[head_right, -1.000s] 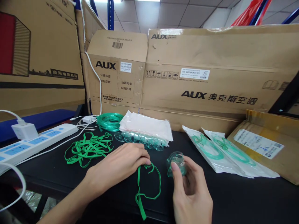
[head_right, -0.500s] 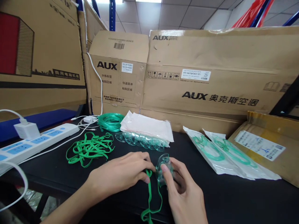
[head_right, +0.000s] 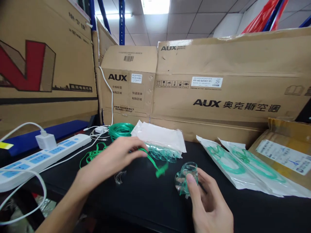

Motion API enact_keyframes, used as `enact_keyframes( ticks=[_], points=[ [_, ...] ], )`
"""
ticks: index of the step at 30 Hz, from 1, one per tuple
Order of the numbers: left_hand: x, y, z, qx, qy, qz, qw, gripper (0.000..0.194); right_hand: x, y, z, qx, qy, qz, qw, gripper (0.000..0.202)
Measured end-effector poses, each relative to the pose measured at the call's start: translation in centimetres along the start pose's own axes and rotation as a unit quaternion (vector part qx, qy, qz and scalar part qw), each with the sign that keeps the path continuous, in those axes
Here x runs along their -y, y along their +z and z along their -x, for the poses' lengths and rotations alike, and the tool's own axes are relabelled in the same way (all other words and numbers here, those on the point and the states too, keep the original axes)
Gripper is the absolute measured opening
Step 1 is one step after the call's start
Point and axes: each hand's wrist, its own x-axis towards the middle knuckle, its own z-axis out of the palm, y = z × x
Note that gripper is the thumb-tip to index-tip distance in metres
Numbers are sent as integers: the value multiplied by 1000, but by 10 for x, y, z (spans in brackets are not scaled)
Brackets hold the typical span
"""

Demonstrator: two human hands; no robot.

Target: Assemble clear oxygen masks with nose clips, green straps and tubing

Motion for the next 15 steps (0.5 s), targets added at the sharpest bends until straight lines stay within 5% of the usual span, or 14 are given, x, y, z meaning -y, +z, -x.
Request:
enact_keyframes(
  ticks=[4, 9, 12, 15],
  points=[
    [38, -58, 21, -60, -150, -109, 981, 23, 3, 2, -1, 20, -9, -8, 1000, 64],
    [94, -76, 43, 59, -298, -167, 938, 42, 7, 2, -2, 54, -29, -27, 998, 60],
    [86, -64, 36, 21, -253, -160, 954, 52, 6, 3, -4, 94, -52, -16, 994, 55],
    [43, -43, 19, -1, -161, -82, 984, 41, -2, 5, -6, 131, -84, 12, 988, 48]
  ],
)
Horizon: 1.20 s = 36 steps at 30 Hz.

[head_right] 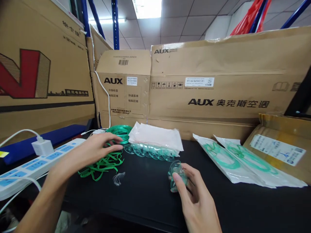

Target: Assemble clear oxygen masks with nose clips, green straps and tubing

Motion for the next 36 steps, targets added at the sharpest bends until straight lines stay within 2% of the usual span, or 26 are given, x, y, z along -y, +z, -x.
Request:
enact_keyframes(
  ticks=[2, 4, 7, 10, 13, 21, 31, 33, 36],
  points=[
    [-38, 12, 2, 41, 65, 91, 993, 34, -7, 0, 0, 39, -21, 36, 998, 43],
    [-67, 27, 6, 111, 95, 163, 976, 38, -12, 0, 1, 78, -48, 82, 992, 39],
    [-85, 45, 9, 165, 111, 185, 962, 47, -14, -1, 3, 91, -94, 129, 983, 33],
    [-82, 56, 6, 191, 113, 178, 959, 50, -11, 0, 4, 88, -121, 131, 980, 29],
    [-75, 58, 0, 204, 107, 187, 955, 47, -6, 1, 4, 93, -128, 117, 980, 27],
    [-74, 61, -4, 224, 85, 238, 941, 44, -1, -2, 6, 70, -92, 71, 991, 25],
    [-79, 63, -7, 245, 52, 318, 914, 28, -2, 0, 4, 77, -77, 4, 994, 26],
    [-78, 67, -8, 249, 49, 364, 896, 27, -1, -1, 5, 68, -65, -5, 996, 27],
    [-76, 74, -9, 264, 31, 455, 850, 28, 1, -2, 6, 58, -28, -13, 998, 33]
  ],
)
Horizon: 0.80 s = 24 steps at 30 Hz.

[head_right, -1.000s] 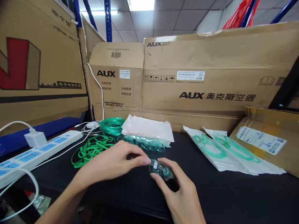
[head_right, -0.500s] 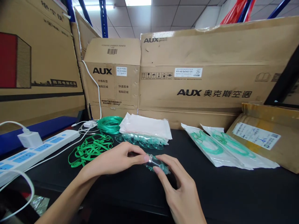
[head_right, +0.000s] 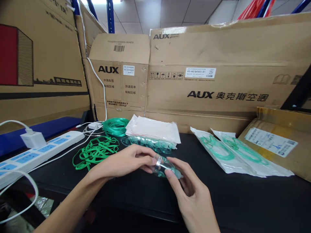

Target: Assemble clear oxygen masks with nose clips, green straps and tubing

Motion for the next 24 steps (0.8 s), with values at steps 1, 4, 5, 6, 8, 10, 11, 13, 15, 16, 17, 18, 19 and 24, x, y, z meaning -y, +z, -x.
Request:
enact_keyframes(
  ticks=[1, 4, 5, 6, 8, 10, 11, 13, 15, 16, 17, 18, 19, 24],
  points=[
    [1, 0, -1, 2, -1, 18, 1000, 29, 1, 0, 0, 0, 16, 3, 1000, 36],
    [2, 0, 0, 2, -4, -2, 1000, 29, 5, -1, -2, -1, 61, 29, 998, 44],
    [2, 0, 1, 2, -2, -25, 1000, 29, 6, 0, -2, -2, 66, 37, 997, 44],
    [2, 1, 2, -1, 5, -53, 999, 30, 8, 0, -3, -2, 65, 41, 997, 44],
    [1, 4, 4, -9, 22, -105, 994, 31, 10, 1, -3, 3, 58, 35, 998, 43],
    [0, 7, 4, -13, 42, -129, 991, 30, 10, 1, -2, 8, 54, 19, 998, 40],
    [0, 8, 5, -13, 48, -131, 990, 29, 10, 0, -2, 12, 56, 12, 998, 38],
    [0, 11, 5, -14, 56, -134, 989, 27, 7, -1, -1, 17, 57, 5, 998, 36],
    [0, 13, 5, -24, 57, -145, 987, 24, 4, -2, -1, 22, 55, 5, 998, 35],
    [-1, 14, 5, -31, 57, -152, 986, 22, 3, -2, -1, 21, 52, 5, 998, 35],
    [-1, 14, 5, -37, 56, -158, 985, 22, 3, -2, -1, 19, 50, 7, 999, 35],
    [-1, 15, 5, -42, 56, -161, 984, 21, 2, -2, -2, 16, 48, 9, 999, 36],
    [-1, 15, 5, -45, 55, -163, 984, 21, 3, -2, -2, 13, 48, 12, 999, 36],
    [-2, 16, 5, -37, 52, -162, 985, 22, 7, 2, -2, 4, 54, 18, 998, 37]
  ],
)
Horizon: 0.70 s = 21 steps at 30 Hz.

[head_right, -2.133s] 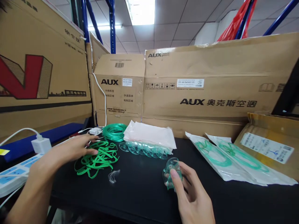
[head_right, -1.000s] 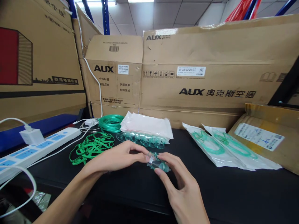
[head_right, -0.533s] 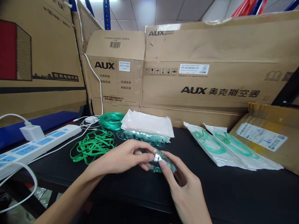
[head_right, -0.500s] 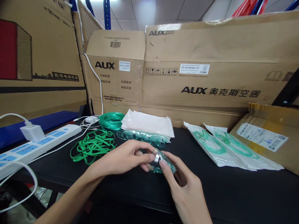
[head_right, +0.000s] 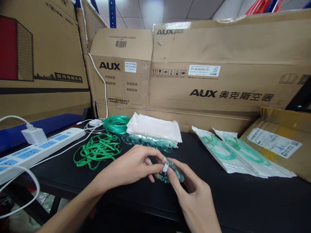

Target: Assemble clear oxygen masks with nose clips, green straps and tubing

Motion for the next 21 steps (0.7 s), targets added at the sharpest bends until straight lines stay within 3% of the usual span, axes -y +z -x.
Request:
enact_keyframes(
  ticks=[7, 12, 17, 21],
  points=[
    [-1, -1, 2, -48, 5, 29, 998, 21, -9, 0, 0, -37, -5, 27, 999, 39],
    [-2, -1, 3, -17, 6, -8, 1000, 29, -10, 0, -1, -65, 11, 40, 997, 44],
    [-2, 0, 2, -35, 7, -22, 999, 26, -4, -1, -1, -63, 29, 49, 996, 47],
    [-2, 2, 1, -40, 50, -75, 995, 21, -1, 0, 0, -69, 20, 42, 997, 46]
  ],
)
